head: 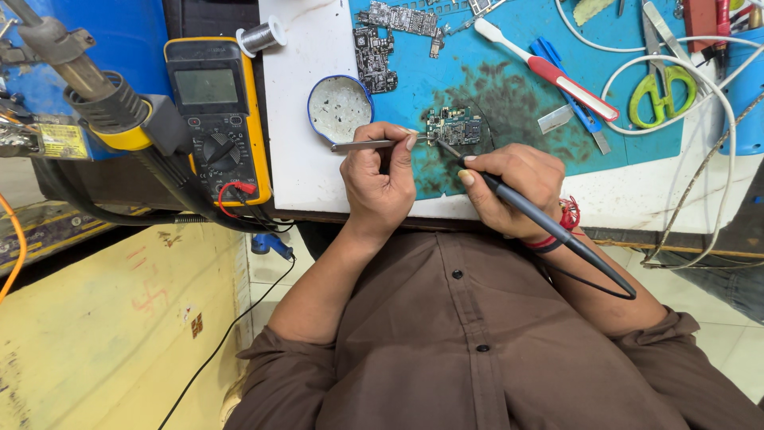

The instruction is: The person holds a small circuit board with tweezers in the left hand and uses a soldering iron in the right hand to apply heat to specific points on the board. The person repeatedly touches the iron to different locations on the board while keeping it steady with the tweezers.

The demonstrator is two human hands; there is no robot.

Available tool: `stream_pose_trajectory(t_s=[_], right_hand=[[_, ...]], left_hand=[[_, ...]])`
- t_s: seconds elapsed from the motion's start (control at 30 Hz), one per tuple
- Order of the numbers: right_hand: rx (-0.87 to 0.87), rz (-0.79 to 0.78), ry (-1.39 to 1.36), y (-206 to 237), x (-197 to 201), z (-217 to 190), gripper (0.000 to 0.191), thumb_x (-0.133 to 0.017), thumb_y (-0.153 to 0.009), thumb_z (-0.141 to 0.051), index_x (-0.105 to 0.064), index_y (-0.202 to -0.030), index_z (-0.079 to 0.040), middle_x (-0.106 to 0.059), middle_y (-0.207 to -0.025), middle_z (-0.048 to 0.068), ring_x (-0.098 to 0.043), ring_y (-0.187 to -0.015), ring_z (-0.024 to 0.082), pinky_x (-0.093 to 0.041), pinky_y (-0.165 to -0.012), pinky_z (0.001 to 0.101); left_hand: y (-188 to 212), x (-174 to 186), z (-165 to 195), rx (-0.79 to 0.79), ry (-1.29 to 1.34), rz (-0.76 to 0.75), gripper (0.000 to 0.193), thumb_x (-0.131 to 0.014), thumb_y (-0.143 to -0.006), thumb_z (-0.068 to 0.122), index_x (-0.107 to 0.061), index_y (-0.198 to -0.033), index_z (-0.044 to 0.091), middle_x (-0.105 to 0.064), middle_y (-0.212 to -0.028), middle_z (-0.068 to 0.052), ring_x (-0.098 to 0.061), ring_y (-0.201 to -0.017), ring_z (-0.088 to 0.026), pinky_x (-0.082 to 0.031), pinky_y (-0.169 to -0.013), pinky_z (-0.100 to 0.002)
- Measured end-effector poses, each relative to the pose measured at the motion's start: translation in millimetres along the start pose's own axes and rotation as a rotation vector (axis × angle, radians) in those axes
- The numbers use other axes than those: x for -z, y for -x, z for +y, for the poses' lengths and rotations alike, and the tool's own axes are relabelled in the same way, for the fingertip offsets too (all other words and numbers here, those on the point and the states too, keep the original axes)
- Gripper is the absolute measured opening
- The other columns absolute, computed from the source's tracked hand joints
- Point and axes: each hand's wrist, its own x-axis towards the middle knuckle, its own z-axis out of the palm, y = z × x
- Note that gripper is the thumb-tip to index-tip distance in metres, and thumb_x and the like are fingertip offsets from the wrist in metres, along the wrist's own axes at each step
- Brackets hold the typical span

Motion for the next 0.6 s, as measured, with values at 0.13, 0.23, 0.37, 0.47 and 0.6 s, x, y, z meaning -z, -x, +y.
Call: stream_pose_trajectory(t_s=[0.13, 0.23, 0.37, 0.47, 0.6], right_hand=[[-0.007, 0.003, -0.002, -0.3, 0.2, 0.1, 0.015, -0.081, -0.091, -0.004, -0.071, -0.100, 0.000, -0.070, -0.081, 0.012, -0.068, -0.069, 0.024, -0.051, -0.063, 0.0328], [-0.002, -0.005, 0.009, -0.1, 0.2, -0.4, 0.014, -0.082, -0.090, -0.004, -0.071, -0.099, -0.001, -0.070, -0.080, 0.012, -0.068, -0.068, 0.024, -0.051, -0.062, 0.0330], [-0.001, 0.001, 0.000, -0.3, -0.2, -0.2, 0.014, -0.082, -0.090, -0.004, -0.071, -0.099, -0.001, -0.070, -0.081, 0.012, -0.067, -0.068, 0.024, -0.051, -0.062, 0.0330], [0.000, -0.001, 0.006, -0.6, 0.4, -0.1, 0.014, -0.082, -0.090, -0.004, -0.071, -0.099, -0.001, -0.070, -0.080, 0.012, -0.068, -0.068, 0.025, -0.051, -0.062, 0.0332], [-0.006, -0.004, 0.005, -0.6, 0.9, -0.5, 0.015, -0.082, -0.091, -0.004, -0.071, -0.100, -0.001, -0.071, -0.082, 0.013, -0.068, -0.069, 0.025, -0.052, -0.063, 0.0334]], left_hand=[[0.1, 0.8, -0.2, 0.004, 0.007, -0.007, 0.011, -0.066, -0.106, 0.002, -0.056, -0.112, 0.002, -0.069, -0.097, -0.006, -0.064, -0.078, -0.006, -0.054, -0.069, -0.022], [0.3, 0.6, 0.0, 0.009, 0.008, -0.003, 0.012, -0.066, -0.106, 0.002, -0.056, -0.112, 0.001, -0.069, -0.096, -0.006, -0.063, -0.078, -0.006, -0.054, -0.068, -0.022], [0.1, 0.3, 0.2, 0.002, 0.010, 0.000, 0.012, -0.066, -0.106, 0.001, -0.056, -0.112, 0.001, -0.069, -0.098, -0.007, -0.064, -0.079, -0.006, -0.054, -0.069, -0.022], [-0.3, 0.0, 0.3, 0.006, 0.016, -0.002, 0.012, -0.065, -0.106, 0.001, -0.056, -0.112, 0.001, -0.069, -0.098, -0.006, -0.065, -0.080, -0.006, -0.055, -0.069, -0.022], [-0.3, -0.1, 0.1, 0.014, 0.025, -0.001, 0.012, -0.066, -0.106, 0.001, -0.056, -0.112, 0.001, -0.069, -0.098, -0.006, -0.063, -0.079, -0.005, -0.053, -0.068, -0.021]])
